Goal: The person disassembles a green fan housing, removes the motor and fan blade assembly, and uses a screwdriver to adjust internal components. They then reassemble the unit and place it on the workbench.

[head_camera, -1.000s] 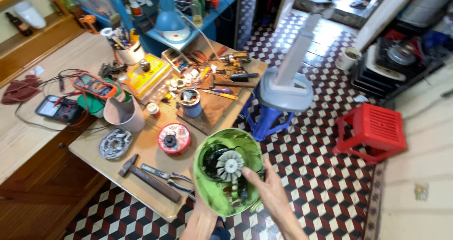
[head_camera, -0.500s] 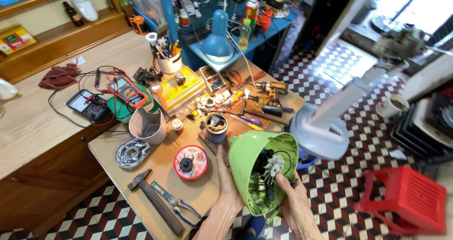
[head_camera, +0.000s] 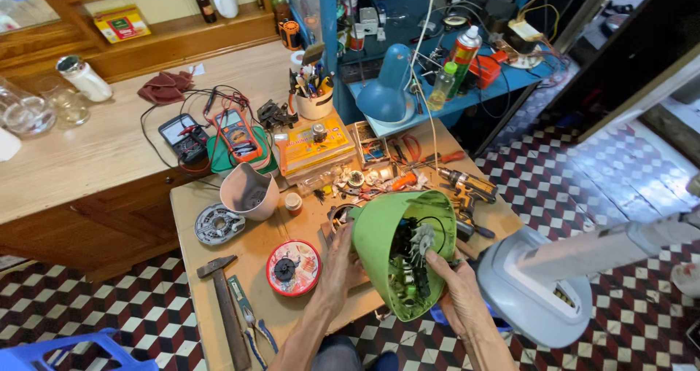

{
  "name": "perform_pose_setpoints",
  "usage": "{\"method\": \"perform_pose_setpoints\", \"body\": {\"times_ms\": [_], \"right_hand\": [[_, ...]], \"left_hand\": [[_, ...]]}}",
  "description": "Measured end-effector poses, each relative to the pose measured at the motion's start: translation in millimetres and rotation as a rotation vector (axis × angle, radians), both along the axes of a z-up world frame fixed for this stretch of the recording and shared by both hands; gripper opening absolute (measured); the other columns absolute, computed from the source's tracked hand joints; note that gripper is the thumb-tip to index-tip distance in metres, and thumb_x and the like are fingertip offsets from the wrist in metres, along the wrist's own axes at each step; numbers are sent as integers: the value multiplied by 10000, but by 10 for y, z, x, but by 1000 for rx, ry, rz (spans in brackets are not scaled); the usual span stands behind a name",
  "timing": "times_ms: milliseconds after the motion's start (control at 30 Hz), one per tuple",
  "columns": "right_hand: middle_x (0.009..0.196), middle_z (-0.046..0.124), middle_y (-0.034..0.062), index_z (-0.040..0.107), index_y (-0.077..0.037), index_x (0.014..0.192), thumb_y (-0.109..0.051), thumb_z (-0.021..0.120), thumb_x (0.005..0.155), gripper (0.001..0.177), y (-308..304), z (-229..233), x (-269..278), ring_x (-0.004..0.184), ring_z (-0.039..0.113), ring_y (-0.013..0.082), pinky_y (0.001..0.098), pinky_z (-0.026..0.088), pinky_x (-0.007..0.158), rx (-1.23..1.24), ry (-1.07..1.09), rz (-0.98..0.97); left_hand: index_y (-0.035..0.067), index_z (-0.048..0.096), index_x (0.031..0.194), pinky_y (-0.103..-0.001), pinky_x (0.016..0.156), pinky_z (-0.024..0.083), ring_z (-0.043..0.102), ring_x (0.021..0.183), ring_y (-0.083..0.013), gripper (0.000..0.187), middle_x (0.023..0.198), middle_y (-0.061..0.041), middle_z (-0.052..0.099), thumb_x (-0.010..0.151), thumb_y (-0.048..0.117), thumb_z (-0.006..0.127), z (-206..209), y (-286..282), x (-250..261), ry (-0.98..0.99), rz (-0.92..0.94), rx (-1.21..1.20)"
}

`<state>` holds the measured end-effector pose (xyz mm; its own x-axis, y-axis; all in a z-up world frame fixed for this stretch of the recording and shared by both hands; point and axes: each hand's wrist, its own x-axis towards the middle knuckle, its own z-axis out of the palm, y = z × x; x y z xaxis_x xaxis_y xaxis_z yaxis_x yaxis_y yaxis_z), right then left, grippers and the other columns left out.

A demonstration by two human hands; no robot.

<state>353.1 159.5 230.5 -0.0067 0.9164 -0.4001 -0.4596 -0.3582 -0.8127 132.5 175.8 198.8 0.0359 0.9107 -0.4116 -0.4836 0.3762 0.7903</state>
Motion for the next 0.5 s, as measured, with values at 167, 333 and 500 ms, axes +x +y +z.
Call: {"method": "perform_pose_setpoints", "body": {"times_ms": [167,333,500], "right_hand": [[1222,704,81,571,-63,1347,-176,770,796,597,486,-18,-132,1054,695,205,426,588,900,-68,-37,150],[1320,667,83,548,-107,1429,-248,764,817,664,877,-55,-308,1163,644,190,370,539,984,-32,-185,271],[1401,636,94,550,-76,1462,-483,614,909,689,1181,-325,-464,1261,583,207,352,458,1038,-17,-338,369]], "left_hand": [[113,468,1481,-371,1159,372,526,1338,-132,691,1430,5,587,977,584,433,12,192,-193,-71,-10,12],[114,530,1465,-378,1157,362,524,1349,-201,755,1461,-77,594,972,658,358,-139,507,-192,-198,70,-78],[120,527,1482,-356,1162,345,517,1343,-167,775,1484,-51,581,974,668,323,-528,667,-256,-175,138,-59]]}}
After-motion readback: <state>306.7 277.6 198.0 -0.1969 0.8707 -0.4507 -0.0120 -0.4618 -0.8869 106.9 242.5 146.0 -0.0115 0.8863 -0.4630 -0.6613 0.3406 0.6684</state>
